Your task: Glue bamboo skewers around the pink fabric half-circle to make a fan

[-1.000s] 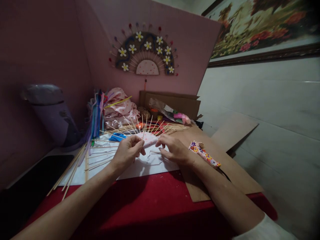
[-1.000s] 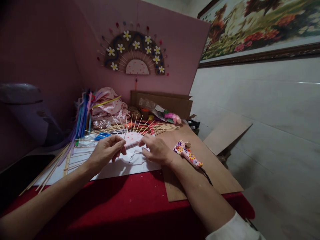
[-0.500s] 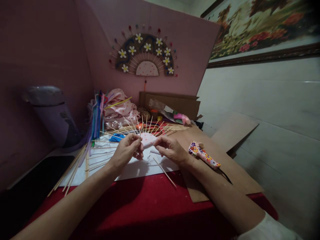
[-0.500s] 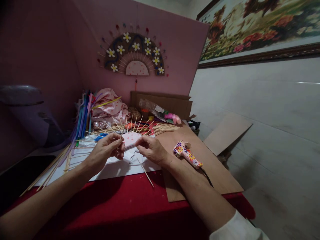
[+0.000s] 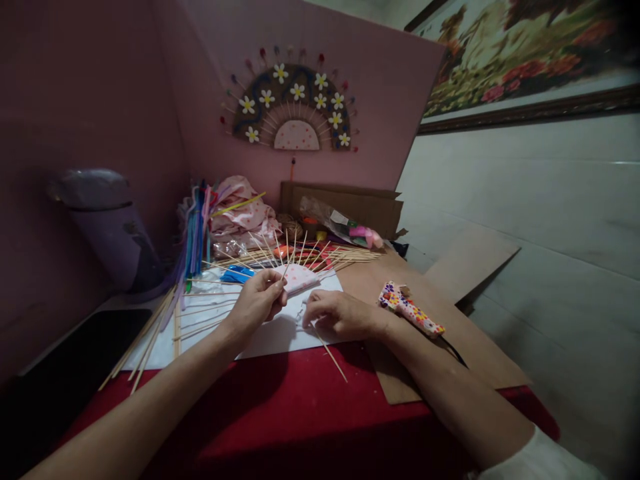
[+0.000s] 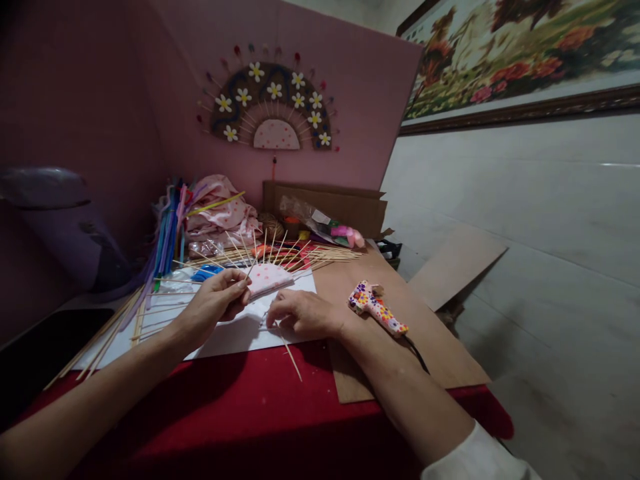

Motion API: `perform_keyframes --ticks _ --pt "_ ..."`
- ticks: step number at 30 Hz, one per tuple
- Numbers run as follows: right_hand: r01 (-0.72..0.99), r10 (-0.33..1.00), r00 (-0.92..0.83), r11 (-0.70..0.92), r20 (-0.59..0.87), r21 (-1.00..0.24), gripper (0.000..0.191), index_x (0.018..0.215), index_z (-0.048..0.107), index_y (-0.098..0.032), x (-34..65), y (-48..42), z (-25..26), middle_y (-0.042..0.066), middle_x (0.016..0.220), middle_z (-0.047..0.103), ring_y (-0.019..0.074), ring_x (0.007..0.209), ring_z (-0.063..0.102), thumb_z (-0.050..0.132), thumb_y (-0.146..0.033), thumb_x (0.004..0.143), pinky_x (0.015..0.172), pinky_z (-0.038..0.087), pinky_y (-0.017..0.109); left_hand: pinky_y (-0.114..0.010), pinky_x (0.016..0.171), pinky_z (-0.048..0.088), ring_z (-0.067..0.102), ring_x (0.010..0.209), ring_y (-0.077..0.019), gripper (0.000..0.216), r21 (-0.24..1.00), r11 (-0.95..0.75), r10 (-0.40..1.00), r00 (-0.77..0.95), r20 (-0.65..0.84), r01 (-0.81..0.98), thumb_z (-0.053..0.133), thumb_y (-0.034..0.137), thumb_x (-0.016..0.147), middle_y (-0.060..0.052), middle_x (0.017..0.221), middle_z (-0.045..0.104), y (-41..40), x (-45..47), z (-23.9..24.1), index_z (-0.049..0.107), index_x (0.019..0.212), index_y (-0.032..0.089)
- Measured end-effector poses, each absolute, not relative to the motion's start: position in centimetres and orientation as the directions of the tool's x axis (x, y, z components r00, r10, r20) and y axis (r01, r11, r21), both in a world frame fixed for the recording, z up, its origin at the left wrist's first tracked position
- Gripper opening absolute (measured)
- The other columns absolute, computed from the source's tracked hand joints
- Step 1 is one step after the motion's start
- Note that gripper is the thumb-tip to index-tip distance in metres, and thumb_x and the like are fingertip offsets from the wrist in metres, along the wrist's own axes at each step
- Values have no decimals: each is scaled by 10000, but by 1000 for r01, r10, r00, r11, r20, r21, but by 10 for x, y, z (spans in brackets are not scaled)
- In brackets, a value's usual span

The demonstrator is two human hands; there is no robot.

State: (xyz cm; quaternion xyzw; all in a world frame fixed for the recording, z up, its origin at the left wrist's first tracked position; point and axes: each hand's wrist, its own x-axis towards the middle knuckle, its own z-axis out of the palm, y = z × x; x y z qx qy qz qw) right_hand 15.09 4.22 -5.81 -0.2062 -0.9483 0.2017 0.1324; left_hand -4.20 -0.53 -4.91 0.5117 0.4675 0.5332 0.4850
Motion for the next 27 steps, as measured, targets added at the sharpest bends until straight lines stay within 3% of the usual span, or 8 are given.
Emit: perform_keyframes --ticks 7,11,14,16,21,27 --pt "394 473 -871 832 131 -391 142 793 564 -174 153 43 -60 20 896 522 112 771 471 547 -42 742 671 378 234 -159 345 161 322 330 -31 186 993 -90 996 -23 88 -76 570 315 771 52 506 523 -4 -43 -49 444 733 183" --pt "349 556 -818 685 148 -640 108 741 498 -171 150 45 -58 -17 715 499 97 659 433 519 -69 769 616 363 232 -161 363 194 351 349 -42 168 988 -62 997 -53 55 -145 590 282 726 50 534 551 -3 -45 -48 469 795 188" --pt "199 617 -770 476 164 -856 56 764 485 -173 147 45 -58 -42 664 485 70 558 407 527 -145 790 519 341 208 -165 379 201 364 373 -42 183 982 -61 997 -67 49 -179 616 216 646 49 536 543 -4 -47 -46 478 759 177" --pt "114 638 -759 325 129 -939 97 800 478 -179 146 44 -59 -65 619 475 51 464 368 563 -225 788 428 297 193 -166 375 163 329 367 -33 170 982 -53 997 -73 40 -182 616 190 603 63 491 481 -5 -49 -44 471 690 168" --pt "14 643 -758 180 107 -983 203 797 491 -170 145 41 -59 -62 599 499 42 449 405 646 -289 743 389 316 185 -184 373 76 192 352 -21 187 962 -1 1000 -6 0 -273 615 201 607 104 434 304 -3 -51 -43 553 775 148" --pt "23 597 -800 135 63 -991 185 785 504 -152 144 42 -60 -48 587 547 37 442 431 656 -238 724 390 329 179 -190 381 75 174 385 -17 285 957 -61 997 27 72 -285 681 237 643 95 456 324 -8 -51 -42 598 886 114"
